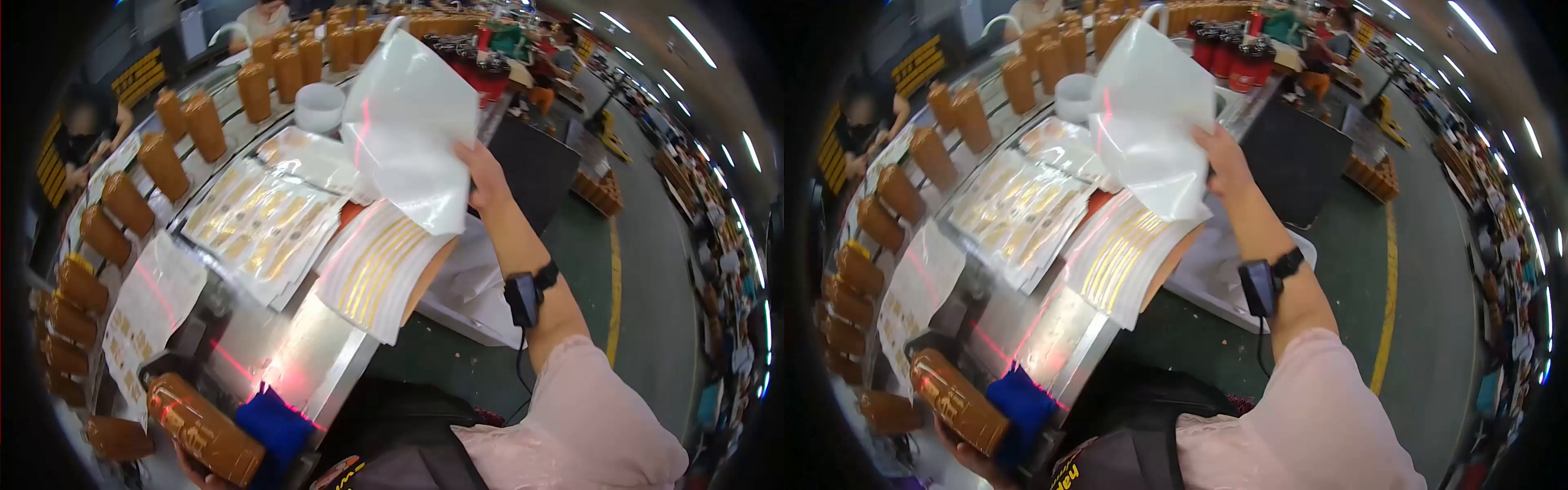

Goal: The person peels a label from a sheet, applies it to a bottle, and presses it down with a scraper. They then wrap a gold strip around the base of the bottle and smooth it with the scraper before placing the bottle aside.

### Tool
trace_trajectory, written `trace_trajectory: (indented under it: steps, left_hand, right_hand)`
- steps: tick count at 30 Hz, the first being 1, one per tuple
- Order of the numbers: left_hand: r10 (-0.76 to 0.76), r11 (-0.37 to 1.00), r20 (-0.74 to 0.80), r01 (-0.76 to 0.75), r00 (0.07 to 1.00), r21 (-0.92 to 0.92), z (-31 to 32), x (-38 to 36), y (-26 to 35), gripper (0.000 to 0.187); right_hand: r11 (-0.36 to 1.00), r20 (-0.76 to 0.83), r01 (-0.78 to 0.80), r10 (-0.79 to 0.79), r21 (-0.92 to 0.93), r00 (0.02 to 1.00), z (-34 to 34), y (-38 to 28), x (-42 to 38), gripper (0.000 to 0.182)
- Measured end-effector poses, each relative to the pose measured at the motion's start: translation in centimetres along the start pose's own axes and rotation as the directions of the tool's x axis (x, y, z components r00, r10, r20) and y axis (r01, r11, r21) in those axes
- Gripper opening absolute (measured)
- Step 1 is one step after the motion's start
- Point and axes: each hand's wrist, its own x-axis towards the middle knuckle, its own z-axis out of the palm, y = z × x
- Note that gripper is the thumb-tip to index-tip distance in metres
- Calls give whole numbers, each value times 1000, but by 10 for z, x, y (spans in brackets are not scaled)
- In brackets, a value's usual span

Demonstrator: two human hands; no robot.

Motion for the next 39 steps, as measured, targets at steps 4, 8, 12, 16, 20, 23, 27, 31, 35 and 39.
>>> trace_trajectory:
  steps: [4,8,12,16,20,23,27,31,35,39]
  left_hand:
    - [172,891,34,-170,984,420,21,10,35,90]
    - [188,884,32,-184,982,430,13,11,27,87]
    - [181,880,16,-169,983,444,19,14,24,86]
    - [184,883,7,-168,983,439,26,17,19,84]
    - [187,891,21,-178,982,419,32,22,15,83]
    - [183,901,31,-180,983,394,32,24,12,83]
    - [178,916,43,-181,983,357,26,24,8,82]
    - [169,936,47,-175,985,307,18,20,6,81]
    - [153,951,52,-161,987,264,15,20,4,80]
    - [135,963,58,-145,989,226,9,21,2,80]
  right_hand:
    - [980,-374,48,28,193,927,-140,4,-55,44]
    - [959,-574,107,66,262,816,-239,43,-97,40]
    - [913,-655,126,178,389,734,-298,108,-131,35]
    - [814,-801,-521,482,258,357,-307,153,-156,24]
    - [836,-787,-549,324,-22,525,-278,156,-162,17]
    - [889,-665,-401,164,-221,729,-244,112,-141,19]
    - [920,-419,-119,-53,-373,906,-158,58,-111,24]
    - [605,131,397,-435,-690,891,-67,35,-100,32]
    - [434,432,645,-495,-629,754,0,41,-101,35]
    - [454,521,705,-476,-544,708,42,56,-109,32]
